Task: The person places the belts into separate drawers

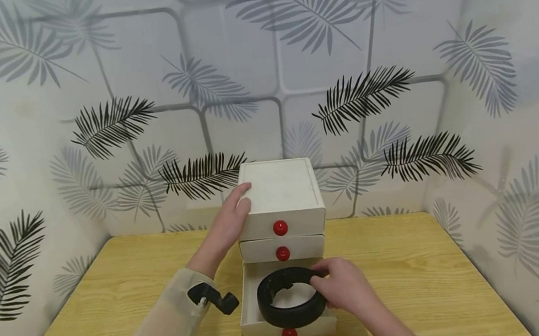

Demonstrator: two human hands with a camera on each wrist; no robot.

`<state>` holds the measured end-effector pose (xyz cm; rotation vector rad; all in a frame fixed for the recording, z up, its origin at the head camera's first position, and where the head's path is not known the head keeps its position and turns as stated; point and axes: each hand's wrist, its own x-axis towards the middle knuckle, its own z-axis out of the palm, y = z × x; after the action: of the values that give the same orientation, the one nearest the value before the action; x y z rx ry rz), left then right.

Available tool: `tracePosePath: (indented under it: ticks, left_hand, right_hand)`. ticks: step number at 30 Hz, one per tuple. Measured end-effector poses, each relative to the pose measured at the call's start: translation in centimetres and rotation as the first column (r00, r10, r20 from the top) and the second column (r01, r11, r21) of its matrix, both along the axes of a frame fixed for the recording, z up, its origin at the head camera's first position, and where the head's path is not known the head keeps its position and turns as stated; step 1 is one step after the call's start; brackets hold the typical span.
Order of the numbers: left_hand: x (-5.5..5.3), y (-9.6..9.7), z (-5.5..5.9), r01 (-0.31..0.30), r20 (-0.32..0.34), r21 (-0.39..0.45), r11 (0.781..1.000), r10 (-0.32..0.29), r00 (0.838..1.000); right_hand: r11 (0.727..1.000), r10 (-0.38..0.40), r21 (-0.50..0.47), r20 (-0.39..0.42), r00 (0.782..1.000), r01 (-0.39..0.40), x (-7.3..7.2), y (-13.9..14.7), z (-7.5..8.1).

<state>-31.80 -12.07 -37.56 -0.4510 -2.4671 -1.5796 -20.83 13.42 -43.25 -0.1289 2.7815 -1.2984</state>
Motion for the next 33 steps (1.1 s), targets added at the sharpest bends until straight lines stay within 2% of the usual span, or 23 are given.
tracePosePath:
  ticks: [7, 13, 19, 33]
  left_hand:
    - [0.0, 0.0, 0.1, -0.003, -0.013, -0.005, 1.000, 0.003, 1.000]
    - [0.0, -0.1, -0.1, 0.001, -0.005, -0.002, 1.000, -0.001, 1.000]
    - [-0.2, -0.1, -0.1, 0.005, 0.002, 0.008, 1.000, -0.005, 1.000]
    - [0.0, -0.1, -0.1, 0.000, 0.006, 0.011, 1.000, 0.000, 1.000]
  right_hand:
    - [0.998, -0.055, 0.007, -0.017, 0.998, 0.055, -0.4, -0.9, -0.8]
    - [0.995, -0.097, -0.037, -0.042, 0.994, 0.095, -0.6, -1.4, -1.5]
    - [0.992, -0.129, -0.026, -0.063, 0.990, 0.127, -0.9, -1.7, -1.8]
    - [0.989, -0.144, 0.023, -0.070, 0.987, 0.146, -1.2, -2.2, -2.6]
